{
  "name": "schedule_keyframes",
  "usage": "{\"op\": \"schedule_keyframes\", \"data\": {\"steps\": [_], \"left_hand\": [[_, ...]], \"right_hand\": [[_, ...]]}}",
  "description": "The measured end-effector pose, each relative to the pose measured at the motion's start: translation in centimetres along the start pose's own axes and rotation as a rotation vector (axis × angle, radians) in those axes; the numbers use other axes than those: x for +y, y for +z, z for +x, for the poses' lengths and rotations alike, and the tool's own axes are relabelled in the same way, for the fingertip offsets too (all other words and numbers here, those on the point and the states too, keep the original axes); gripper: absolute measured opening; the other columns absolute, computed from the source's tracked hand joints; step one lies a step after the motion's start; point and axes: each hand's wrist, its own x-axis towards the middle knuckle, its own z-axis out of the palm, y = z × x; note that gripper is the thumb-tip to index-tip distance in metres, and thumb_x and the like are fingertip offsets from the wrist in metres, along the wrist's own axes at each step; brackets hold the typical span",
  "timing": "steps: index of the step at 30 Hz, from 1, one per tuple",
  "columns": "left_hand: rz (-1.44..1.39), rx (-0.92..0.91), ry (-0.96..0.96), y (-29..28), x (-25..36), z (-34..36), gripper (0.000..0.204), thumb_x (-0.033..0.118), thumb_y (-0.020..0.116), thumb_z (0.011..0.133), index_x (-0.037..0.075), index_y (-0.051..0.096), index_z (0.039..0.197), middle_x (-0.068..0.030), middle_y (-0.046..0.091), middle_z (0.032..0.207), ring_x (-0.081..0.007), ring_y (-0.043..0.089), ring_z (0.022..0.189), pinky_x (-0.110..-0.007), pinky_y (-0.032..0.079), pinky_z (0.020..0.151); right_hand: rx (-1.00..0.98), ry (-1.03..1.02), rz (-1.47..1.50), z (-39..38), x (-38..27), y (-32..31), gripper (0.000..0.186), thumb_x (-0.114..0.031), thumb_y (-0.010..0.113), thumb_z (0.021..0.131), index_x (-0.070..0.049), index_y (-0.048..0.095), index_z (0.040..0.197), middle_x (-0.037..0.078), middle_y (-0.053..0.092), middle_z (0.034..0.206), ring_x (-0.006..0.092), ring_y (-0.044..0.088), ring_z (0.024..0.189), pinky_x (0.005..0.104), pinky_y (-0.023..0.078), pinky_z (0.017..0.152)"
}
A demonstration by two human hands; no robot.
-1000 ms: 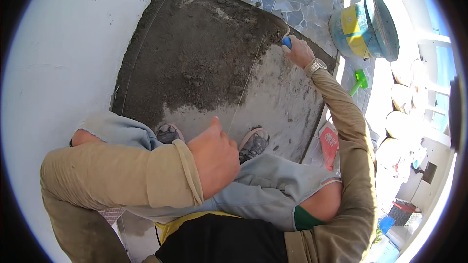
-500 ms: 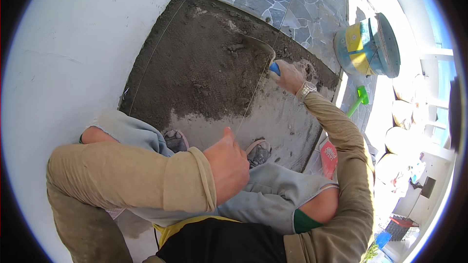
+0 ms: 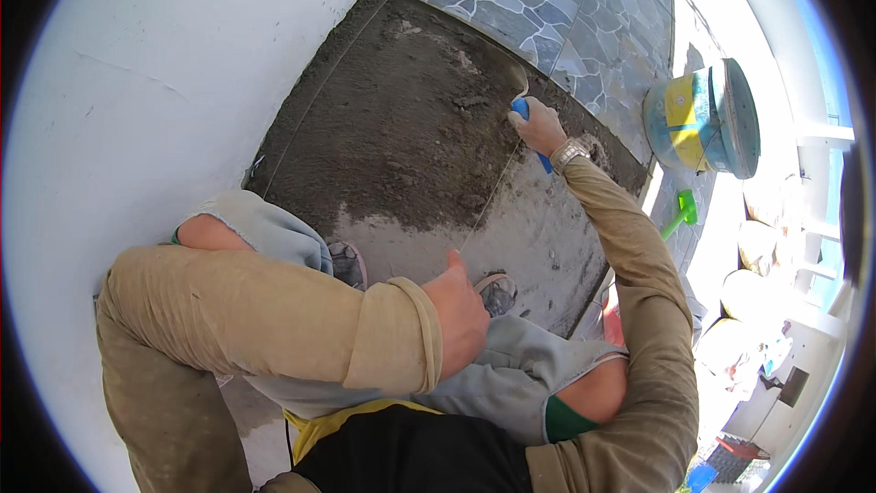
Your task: Spreading and smoothing wet mortar on a tiled surface using a hand trowel to prepare for floor leveling.
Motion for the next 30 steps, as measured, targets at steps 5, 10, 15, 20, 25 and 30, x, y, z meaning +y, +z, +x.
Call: {"op": "schedule_keyframes", "data": {"steps": [5,10,15,20,25,30], "left_hand": [[-0.002,-0.036,-0.046,-0.3,-0.7,0.0,0.026,0.017,0.066,0.084,0.000,0.078,0.100,-0.0167,0.073,0.099,-0.0320,0.071,0.097,-0.060,0.043,0.107],[-0.066,-0.011,-0.057,0.1,-1.4,-0.3,0.026,0.018,0.066,0.084,0.001,0.078,0.099,-0.0164,0.073,0.098,-0.0316,0.071,0.096,-0.060,0.043,0.107],[-0.023,-0.014,-0.022,0.6,-1.3,0.3,0.026,0.019,0.067,0.083,0.002,0.079,0.099,-0.0159,0.073,0.098,-0.0312,0.071,0.096,-0.060,0.043,0.107],[-0.039,-0.129,0.008,0.8,-1.5,-0.6,0.026,0.020,0.066,0.084,0.003,0.078,0.100,-0.0153,0.073,0.098,-0.0315,0.071,0.097,-0.060,0.042,0.107],[-0.003,-0.045,-0.021,2.0,-0.2,-2.2,0.028,0.021,0.064,0.088,0.002,0.078,0.102,-0.0169,0.073,0.103,-0.0318,0.070,0.100,-0.060,0.041,0.109],[0.020,-0.090,0.086,2.4,0.7,-2.1,0.030,0.021,0.061,0.089,0.000,0.077,0.104,-0.0185,0.073,0.106,-0.0326,0.069,0.102,-0.061,0.040,0.110]], "right_hand": [[-0.001,-0.081,-0.082,1.3,-5.0,1.1,0.049,-0.039,0.063,0.093,0.003,0.059,0.117,0.034,0.069,0.106,0.0527,0.066,0.104,0.0574,0.052,0.095],[-0.138,-0.223,-0.112,1.2,-6.8,1.4,0.049,-0.040,0.061,0.094,0.001,0.057,0.120,0.034,0.069,0.107,0.0513,0.067,0.104,0.0583,0.052,0.093],[0.025,-0.170,-0.129,7.4,-8.0,0.5,0.047,-0.039,0.064,0.092,-0.001,0.059,0.119,0.030,0.071,0.108,0.0490,0.068,0.103,0.0575,0.053,0.092],[-0.126,-0.284,-0.186,4.6,-8.0,0.9,0.039,-0.034,0.066,0.090,-0.005,0.064,0.115,0.028,0.071,0.098,0.0478,0.069,0.096,0.0561,0.053,0.085],[-0.266,-0.305,-0.146,-1.1,-6.1,-1.1,0.038,-0.034,0.066,0.088,-0.003,0.063,0.109,0.027,0.072,0.093,0.0478,0.070,0.089,0.0559,0.054,0.082],[-0.150,-0.105,-0.164,-3.9,-5.3,-1.0,0.037,-0.032,0.067,0.087,-0.003,0.061,0.109,0.028,0.071,0.087,0.0469,0.070,0.085,0.0559,0.054,0.080]]}}
